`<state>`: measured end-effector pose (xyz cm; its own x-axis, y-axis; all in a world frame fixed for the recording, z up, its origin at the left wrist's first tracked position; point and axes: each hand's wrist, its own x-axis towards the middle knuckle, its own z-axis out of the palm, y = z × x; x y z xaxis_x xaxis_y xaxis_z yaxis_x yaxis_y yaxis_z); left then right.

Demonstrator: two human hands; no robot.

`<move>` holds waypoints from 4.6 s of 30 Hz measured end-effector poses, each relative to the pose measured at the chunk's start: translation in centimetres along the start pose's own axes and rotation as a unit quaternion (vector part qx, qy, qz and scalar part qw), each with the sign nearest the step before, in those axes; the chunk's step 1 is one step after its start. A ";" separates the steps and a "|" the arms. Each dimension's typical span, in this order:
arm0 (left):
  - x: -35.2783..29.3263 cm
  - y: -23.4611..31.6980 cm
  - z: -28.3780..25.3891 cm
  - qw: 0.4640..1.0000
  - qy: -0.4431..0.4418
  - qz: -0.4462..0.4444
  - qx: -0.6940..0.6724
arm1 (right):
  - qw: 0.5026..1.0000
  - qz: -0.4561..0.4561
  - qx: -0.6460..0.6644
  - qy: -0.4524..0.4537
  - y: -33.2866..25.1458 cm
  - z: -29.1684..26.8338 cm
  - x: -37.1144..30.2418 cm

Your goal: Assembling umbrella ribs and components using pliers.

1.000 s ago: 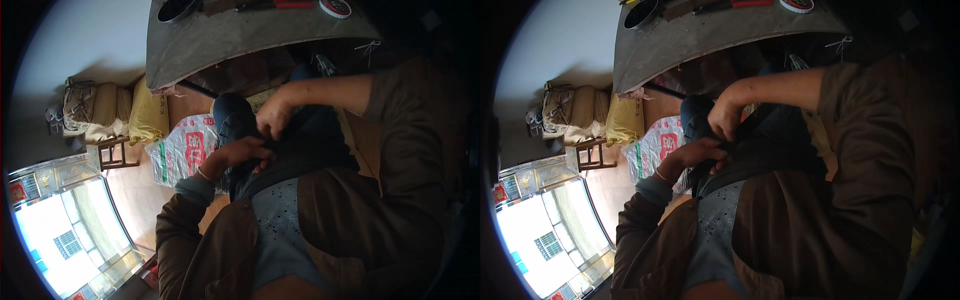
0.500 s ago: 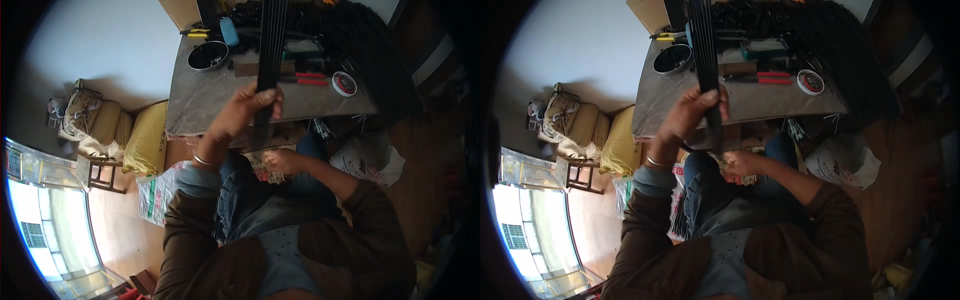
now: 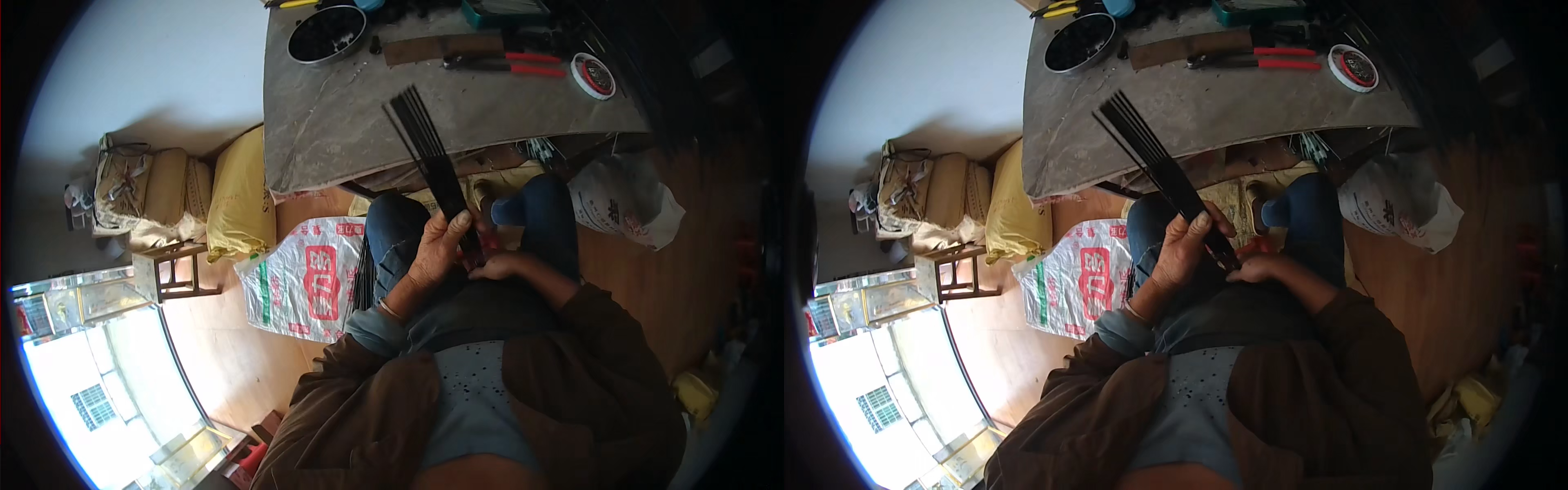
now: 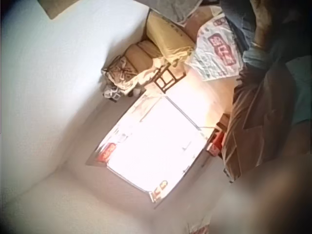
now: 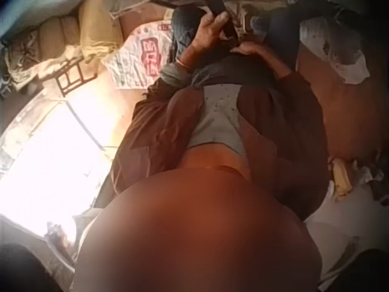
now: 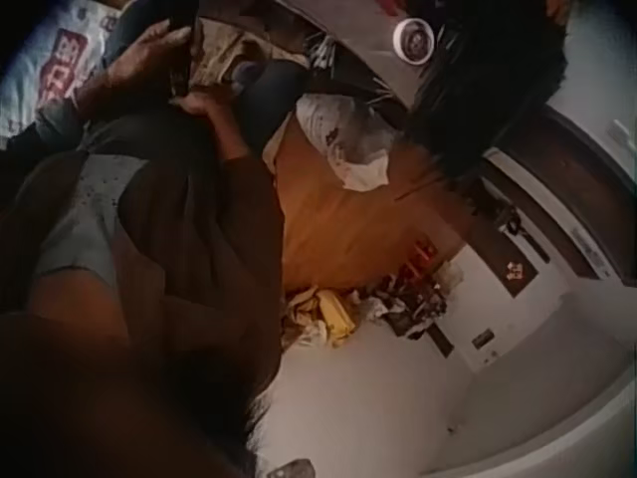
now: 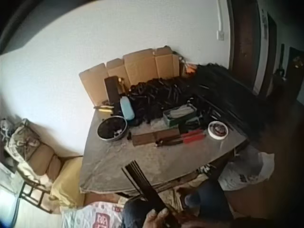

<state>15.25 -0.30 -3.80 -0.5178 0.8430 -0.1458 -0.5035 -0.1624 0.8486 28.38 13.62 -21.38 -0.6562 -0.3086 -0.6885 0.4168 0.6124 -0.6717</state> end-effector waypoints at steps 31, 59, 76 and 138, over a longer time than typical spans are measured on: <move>-0.3 -1.8 5.7 0.969 0.196 0.042 0.146 | 0.985 -0.139 -0.026 -0.103 5.5 2.1 3.2; -2.4 2.1 6.2 0.989 -0.034 0.131 0.053 | 0.811 -0.539 0.225 -0.012 -27.4 -14.7 -24.7; -3.6 3.0 9.6 0.995 0.010 0.009 -0.100 | 0.895 -0.229 0.051 0.378 -17.4 -13.4 -22.4; 33.0 17.0 -5.2 0.598 0.204 0.128 0.765 | 0.642 -0.269 0.703 0.145 -11.2 -11.1 -13.1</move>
<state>-14.02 22.05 3.18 -0.7248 0.6455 0.2409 0.6883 0.6623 0.2959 25.30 18.93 -1.81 -0.9478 0.0739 -0.3102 0.1016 -0.8522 -0.5133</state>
